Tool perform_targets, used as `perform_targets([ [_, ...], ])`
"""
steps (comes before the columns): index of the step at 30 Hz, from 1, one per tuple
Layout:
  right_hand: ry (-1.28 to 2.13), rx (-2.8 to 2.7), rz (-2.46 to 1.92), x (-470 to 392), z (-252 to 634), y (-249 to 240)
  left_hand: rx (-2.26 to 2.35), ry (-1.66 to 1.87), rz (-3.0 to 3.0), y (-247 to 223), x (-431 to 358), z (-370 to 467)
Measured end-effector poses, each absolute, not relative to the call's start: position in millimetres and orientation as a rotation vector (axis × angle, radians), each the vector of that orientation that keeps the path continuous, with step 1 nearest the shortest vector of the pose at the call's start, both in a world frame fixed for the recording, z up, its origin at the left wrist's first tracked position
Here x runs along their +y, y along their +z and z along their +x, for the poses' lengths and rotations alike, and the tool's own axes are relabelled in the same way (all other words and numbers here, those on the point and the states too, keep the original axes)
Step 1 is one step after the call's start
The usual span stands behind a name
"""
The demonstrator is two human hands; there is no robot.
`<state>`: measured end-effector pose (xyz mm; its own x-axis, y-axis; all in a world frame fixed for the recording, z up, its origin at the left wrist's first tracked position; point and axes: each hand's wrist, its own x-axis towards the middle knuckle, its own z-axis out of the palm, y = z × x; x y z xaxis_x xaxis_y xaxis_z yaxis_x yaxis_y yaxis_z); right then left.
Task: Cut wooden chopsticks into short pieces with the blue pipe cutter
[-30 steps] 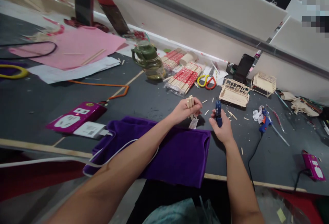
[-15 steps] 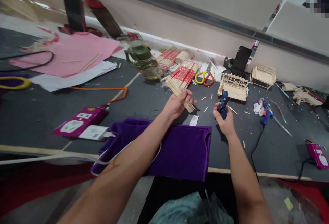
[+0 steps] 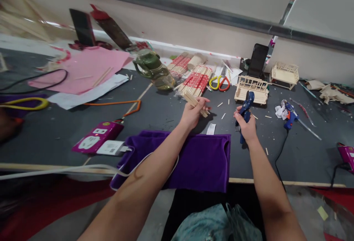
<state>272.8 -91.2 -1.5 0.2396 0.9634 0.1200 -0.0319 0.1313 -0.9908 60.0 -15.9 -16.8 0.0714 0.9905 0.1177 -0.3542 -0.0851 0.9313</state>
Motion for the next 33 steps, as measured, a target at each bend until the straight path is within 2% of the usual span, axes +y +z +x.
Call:
perform_targets([
  [3,0.963,-1.055,-1.198,-91.6,272.0,-2.2,0.868,1.402,1.156,-16.2,-18.4,62.6],
  [13,0.916,-1.182,-1.2,-92.9,273.2,-10.5,0.982,1.218,1.32,-17.5,-23.1,61.6],
  [17,0.711,-1.407,-1.291,-99.8,270.2,-4.1,1.059,1.192,1.453,-10.5,-25.9,58.7],
  [24,0.082,-1.852,-1.34,-105.5,265.5,-0.7,1.162,1.049,1.721,-8.0,-32.3,64.1],
  [33,-0.054,-2.021,-1.43,-105.4,268.1,2.7,0.984,0.767,1.912,-16.2,-32.6,60.1],
])
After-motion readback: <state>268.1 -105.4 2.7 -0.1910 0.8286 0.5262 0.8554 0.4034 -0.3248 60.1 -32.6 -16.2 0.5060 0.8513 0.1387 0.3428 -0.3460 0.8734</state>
